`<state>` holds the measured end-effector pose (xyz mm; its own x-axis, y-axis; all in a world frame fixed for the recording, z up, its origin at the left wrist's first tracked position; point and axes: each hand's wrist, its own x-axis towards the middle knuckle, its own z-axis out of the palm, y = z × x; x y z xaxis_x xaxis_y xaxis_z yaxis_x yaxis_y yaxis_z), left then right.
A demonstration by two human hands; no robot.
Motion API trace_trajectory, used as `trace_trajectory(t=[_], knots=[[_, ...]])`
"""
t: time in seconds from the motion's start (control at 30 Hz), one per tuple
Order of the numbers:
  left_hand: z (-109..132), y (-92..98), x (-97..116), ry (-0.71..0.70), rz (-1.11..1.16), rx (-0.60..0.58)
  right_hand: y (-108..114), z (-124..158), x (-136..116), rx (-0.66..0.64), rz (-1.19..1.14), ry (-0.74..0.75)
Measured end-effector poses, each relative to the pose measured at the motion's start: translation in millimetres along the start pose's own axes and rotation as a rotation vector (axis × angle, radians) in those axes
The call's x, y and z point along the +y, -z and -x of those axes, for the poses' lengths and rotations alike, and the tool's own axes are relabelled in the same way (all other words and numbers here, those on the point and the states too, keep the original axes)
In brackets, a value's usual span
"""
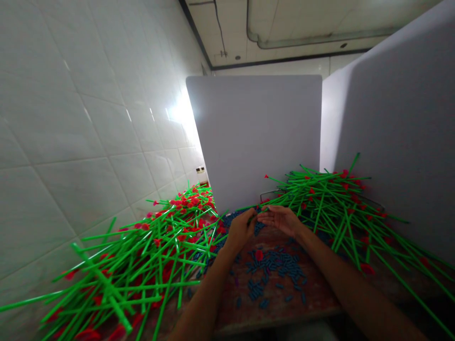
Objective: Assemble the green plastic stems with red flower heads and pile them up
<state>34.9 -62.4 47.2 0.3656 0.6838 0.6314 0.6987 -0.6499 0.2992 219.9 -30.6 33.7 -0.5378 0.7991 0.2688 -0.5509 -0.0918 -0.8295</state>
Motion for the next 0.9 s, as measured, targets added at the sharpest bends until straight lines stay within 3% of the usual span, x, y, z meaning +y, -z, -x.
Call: trace_trajectory(t=[0.23,0.43,0.57,0.73,0.9], knots=[[-2,-4.1,4,-0.044,-0.090,-0.004,13,-9,-1,0.012,0.021,-0.061],[-4,-10.5,10,-0.075,-0.230,-0.024,26,-16,-7,0.337,0.103,0.171],[-6,-3.0,2,0.052,-0.353,-0.026,30,-13,-20,0.374,-0.008,0.221],[-7,13.4,-14,0.104,-0.437,0.067,35,-10,-27,0.393,0.046,0.256],[-8,26.2,-29,0.146,-0.395,0.307,32,-11,-17,0.402,0.358,0.207]])
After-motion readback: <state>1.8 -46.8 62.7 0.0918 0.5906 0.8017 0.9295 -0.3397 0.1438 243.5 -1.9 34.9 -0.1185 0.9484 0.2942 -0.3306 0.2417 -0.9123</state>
